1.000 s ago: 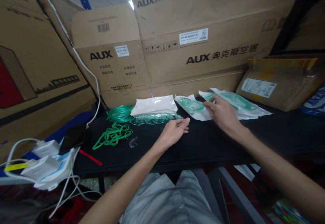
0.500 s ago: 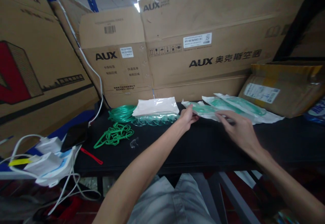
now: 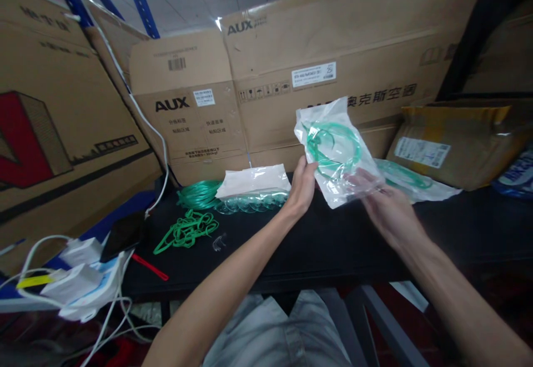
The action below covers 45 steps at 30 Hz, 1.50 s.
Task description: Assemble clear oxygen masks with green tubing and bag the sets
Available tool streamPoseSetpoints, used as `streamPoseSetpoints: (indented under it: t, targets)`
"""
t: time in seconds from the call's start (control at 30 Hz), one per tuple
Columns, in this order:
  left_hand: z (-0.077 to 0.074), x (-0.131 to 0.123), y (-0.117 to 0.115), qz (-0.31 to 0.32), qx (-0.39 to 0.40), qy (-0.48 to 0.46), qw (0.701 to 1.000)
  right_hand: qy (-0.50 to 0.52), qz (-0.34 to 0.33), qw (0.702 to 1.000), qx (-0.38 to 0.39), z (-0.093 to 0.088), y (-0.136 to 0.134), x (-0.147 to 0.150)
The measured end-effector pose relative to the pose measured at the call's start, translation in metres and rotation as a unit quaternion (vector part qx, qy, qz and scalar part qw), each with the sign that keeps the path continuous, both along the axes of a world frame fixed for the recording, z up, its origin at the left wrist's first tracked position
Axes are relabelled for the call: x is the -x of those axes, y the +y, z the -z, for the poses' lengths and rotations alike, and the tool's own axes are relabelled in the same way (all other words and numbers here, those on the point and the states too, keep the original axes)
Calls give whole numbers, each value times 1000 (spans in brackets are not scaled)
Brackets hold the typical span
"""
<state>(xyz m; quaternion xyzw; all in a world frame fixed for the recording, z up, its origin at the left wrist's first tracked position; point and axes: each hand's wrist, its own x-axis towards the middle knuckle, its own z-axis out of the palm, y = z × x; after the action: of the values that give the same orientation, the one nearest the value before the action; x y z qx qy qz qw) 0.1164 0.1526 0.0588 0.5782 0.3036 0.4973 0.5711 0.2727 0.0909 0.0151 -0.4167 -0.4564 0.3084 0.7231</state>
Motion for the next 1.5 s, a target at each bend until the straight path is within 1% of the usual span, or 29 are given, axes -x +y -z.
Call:
streamPoseSetpoints:
  t: [0.07,0.1,0.23,0.27,0.3,0.33,0.43,0.57,0.6,0.7,0.77,0.83,0.9,0.97,1.0,1.07,1.13,1.17,1.2,1.23,1.3,1.33,1.4,1.43,1.5]
  targets:
    - [-7,8,-2,22,-58,-4,998,21,-36,999,-18,-3,10,0]
    - [-10,13,-2,38,-74,1,997,23,-47,998,-20,-4,14,0]
    - [-20,35,5,119,-85,63,987,41,-84,995,16,-8,17,4]
    - [-22,41,8,130,-81,78,985,50,-92,994,24,-9,16,6]
    - [-25,47,11,129,-73,90,985,55,-100,993,31,-10,13,7]
    - [-27,53,15,112,-65,98,987,54,-108,992,38,-11,11,8]
    - [-33,69,26,28,-45,98,994,23,-139,988,62,-13,8,8]
    - [-36,88,40,-36,-16,62,997,-2,-158,984,84,-19,7,8]
    - [-36,93,44,-61,-7,48,997,-1,-159,983,87,-21,5,8]
    - [-37,115,55,-178,-2,16,984,0,-179,978,109,-23,-7,7]
    - [-37,134,63,-246,-3,20,969,9,-185,974,127,-21,-18,1]
    - [-35,154,68,-285,3,50,957,41,-157,978,133,-17,-29,-9]
    - [-30,174,71,-312,13,103,944,92,-102,982,128,-14,-37,-22]
    - [-22,193,70,-331,24,178,927,135,-43,982,126,-11,-44,-35]
    - [-17,201,69,-341,26,221,913,147,-19,980,130,-11,-48,-41]
    - [-9,213,64,-376,10,307,874,153,11,978,144,-12,-55,-50]
    - [-3,221,59,-401,-37,392,827,149,27,976,158,-12,-62,-55]
    - [-2,221,58,-392,-71,439,806,147,31,975,166,-12,-65,-56]
    - [-2,220,58,-364,-105,487,787,145,33,973,175,-11,-68,-56]
    - [-2,217,60,-320,-137,533,771,145,34,972,184,-11,-70,-55]
    - [-4,208,68,-212,-179,610,742,138,17,970,198,-9,-72,-50]
    - [-5,201,74,-164,-186,637,730,129,0,971,200,-7,-72,-46]
    - [-5,188,87,-97,-181,682,702,106,-40,973,201,-5,-72,-38]
    - [-4,182,95,-76,-171,703,686,93,-65,973,200,-5,-73,-35]
    - [0,171,109,-53,-141,742,653,70,-116,971,198,-3,-73,-28]
